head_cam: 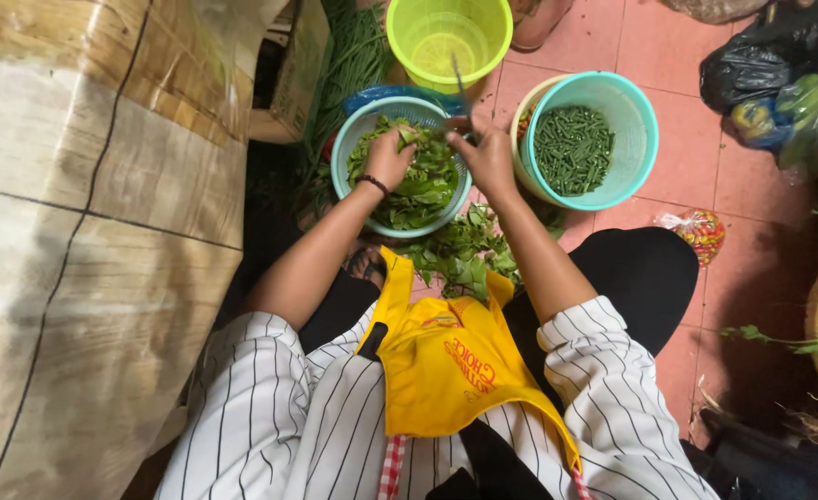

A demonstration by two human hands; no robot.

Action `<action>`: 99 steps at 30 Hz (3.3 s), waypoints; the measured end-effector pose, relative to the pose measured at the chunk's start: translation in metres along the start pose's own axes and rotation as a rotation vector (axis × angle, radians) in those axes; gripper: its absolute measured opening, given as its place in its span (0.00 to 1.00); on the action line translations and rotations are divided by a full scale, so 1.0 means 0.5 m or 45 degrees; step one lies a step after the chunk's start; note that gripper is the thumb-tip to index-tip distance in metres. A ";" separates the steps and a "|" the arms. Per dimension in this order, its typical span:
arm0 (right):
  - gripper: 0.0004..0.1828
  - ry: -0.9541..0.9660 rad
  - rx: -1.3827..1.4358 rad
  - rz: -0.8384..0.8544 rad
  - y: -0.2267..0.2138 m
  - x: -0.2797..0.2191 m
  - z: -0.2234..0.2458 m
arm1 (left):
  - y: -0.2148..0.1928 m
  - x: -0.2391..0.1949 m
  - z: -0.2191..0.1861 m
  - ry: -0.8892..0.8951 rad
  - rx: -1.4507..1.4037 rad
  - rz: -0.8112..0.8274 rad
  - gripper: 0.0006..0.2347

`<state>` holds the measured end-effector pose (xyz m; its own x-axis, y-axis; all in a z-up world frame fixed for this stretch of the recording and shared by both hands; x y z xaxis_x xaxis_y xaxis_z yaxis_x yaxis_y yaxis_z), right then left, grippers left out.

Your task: Picking leaves from stems and placing them in a bowl for food preparation.

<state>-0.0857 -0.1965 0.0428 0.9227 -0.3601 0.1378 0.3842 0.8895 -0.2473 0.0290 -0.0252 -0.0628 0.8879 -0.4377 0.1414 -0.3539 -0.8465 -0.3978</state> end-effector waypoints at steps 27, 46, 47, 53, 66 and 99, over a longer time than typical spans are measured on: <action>0.06 0.450 0.189 -0.079 0.014 0.020 -0.152 | 0.029 0.019 0.106 0.375 0.379 0.028 0.20; 0.08 0.121 -0.060 -0.108 0.063 -0.021 -0.113 | 0.022 0.017 0.074 -0.162 -0.175 -0.109 0.06; 0.08 0.072 -0.148 -0.181 0.051 -0.015 -0.092 | 0.023 0.025 0.083 -0.313 -0.327 0.005 0.07; 0.05 -0.007 -0.167 -0.244 0.046 -0.029 -0.031 | 0.075 -0.027 0.065 -0.900 -0.940 0.609 0.08; 0.14 -0.592 -0.454 -0.038 0.078 -0.071 -0.017 | 0.021 -0.011 0.063 -0.958 -1.314 0.361 0.08; 0.11 0.654 0.501 0.498 0.112 -0.044 -0.101 | -0.007 -0.010 0.011 0.318 0.586 0.008 0.04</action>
<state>-0.0829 -0.1530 -0.0225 0.9259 0.0024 -0.3777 0.0741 0.9794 0.1877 0.0274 -0.0185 -0.0674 0.7692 -0.5489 0.3274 -0.1431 -0.6471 -0.7488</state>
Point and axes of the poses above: each hand's wrist, its own x-axis towards the middle knuckle, its own y-axis out of the palm, z = x × y, the point moved 2 cm from there along x, towards the middle knuckle
